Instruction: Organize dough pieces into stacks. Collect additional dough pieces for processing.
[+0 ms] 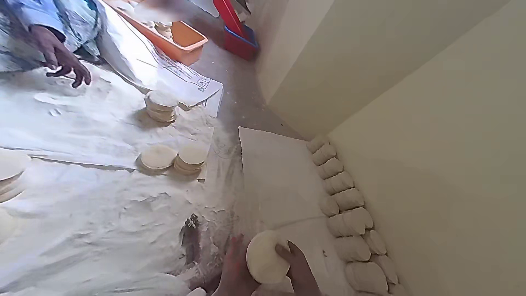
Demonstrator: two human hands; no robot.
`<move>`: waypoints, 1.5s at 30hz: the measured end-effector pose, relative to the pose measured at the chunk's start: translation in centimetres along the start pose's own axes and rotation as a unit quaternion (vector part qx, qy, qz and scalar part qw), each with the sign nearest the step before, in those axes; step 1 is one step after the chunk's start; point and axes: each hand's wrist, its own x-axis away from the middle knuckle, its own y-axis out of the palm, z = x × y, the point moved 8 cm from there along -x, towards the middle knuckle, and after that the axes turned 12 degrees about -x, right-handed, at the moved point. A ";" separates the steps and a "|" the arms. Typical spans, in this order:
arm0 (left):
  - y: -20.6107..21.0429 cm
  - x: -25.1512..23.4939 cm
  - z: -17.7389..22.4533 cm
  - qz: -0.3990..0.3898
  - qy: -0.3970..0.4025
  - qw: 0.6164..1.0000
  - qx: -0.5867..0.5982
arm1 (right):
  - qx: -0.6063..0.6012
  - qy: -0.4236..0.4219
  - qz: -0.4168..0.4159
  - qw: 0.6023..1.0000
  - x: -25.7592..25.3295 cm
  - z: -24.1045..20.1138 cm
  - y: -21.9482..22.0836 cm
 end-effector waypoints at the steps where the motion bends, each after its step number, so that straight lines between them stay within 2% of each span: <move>1: -0.3 -0.1 0.4 0.024 0.013 1.000 -0.008 | 0.038 -0.025 0.006 0.999 0.1 -0.4 0.5; 3: -0.8 -0.2 1.2 0.060 0.048 0.997 -0.010 | 0.123 -0.098 0.012 0.987 1.1 -2.1 1.9; 5: -0.7 -0.4 2.5 0.057 0.085 0.994 -0.022 | 0.177 -0.194 0.026 0.965 3.1 -4.5 3.2; 7: -0.4 -0.2 3.6 0.025 0.129 0.989 -0.070 | 0.182 -0.300 0.040 0.936 6.0 -6.4 3.6; 9: -1.3 -0.9 3.5 0.016 0.124 0.989 -0.073 | 0.182 -0.343 0.031 0.921 7.9 -6.8 3.3; 12: -0.1 -1.2 3.2 0.013 0.107 0.992 -0.060 | 0.235 -0.281 0.032 0.930 7.1 -5.2 3.6; 14: 1.6 -1.1 4.1 -0.050 0.133 0.985 -0.094 | 0.246 -0.247 0.052 0.936 6.2 -5.0 3.8; 16: 2.7 -0.9 6.1 -0.080 0.182 0.974 -0.113 | 0.243 -0.291 0.063 0.923 6.5 -6.7 3.8; 18: 1.8 -0.3 6.4 -0.070 0.213 0.964 -0.142 | 0.237 -0.320 0.067 0.915 7.8 -6.9 3.3; 21: 0.5 -0.7 4.4 0.018 0.152 0.984 -0.092 | 0.236 -0.288 0.035 0.928 6.0 -5.0 3.4; 23: 1.4 -0.9 3.8 -0.037 0.134 0.988 -0.072 | 0.245 -0.259 0.033 0.934 5.0 -4.6 3.6; 25: 2.5 -0.7 5.7 -0.076 0.194 0.973 -0.099 | 0.239 -0.294 0.032 0.925 5.6 -6.7 3.9; 26: 2.2 -0.3 6.2 -0.076 0.218 0.966 -0.113 | 0.233 -0.313 0.036 0.920 6.5 -7.2 3.8; 28: 1.0 -0.4 5.9 -0.055 0.205 0.973 -0.095 | 0.222 -0.323 0.037 0.919 7.1 -6.3 3.5; 31: 2.1 -0.8 5.4 -0.080 0.178 0.978 -0.071 | 0.225 -0.277 0.017 0.934 5.5 -5.4 4.1; 35: 1.6 -0.1 7.3 -0.061 0.239 0.962 -0.114 | 0.208 -0.323 0.021 0.923 7.1 -7.1 4.0; 37: 0.8 -0.1 6.4 -0.027 0.215 0.972 -0.090 | 0.181 -0.328 0.008 0.927 7.2 -6.1 3.9; 40: 1.5 0.1 4.2 -0.011 0.133 0.991 -0.032 | 0.142 -0.274 -0.003 0.951 5.8 -4.7 3.9; 42: 1.8 -0.2 4.8 -0.012 0.130 0.990 -0.052 | 0.130 -0.261 -0.009 0.956 6.0 -6.0 3.9; 45: 1.3 -1.2 5.0 -0.047 0.095 0.992 -0.063 | 0.042 -0.225 -0.081 0.970 6.8 -7.5 3.9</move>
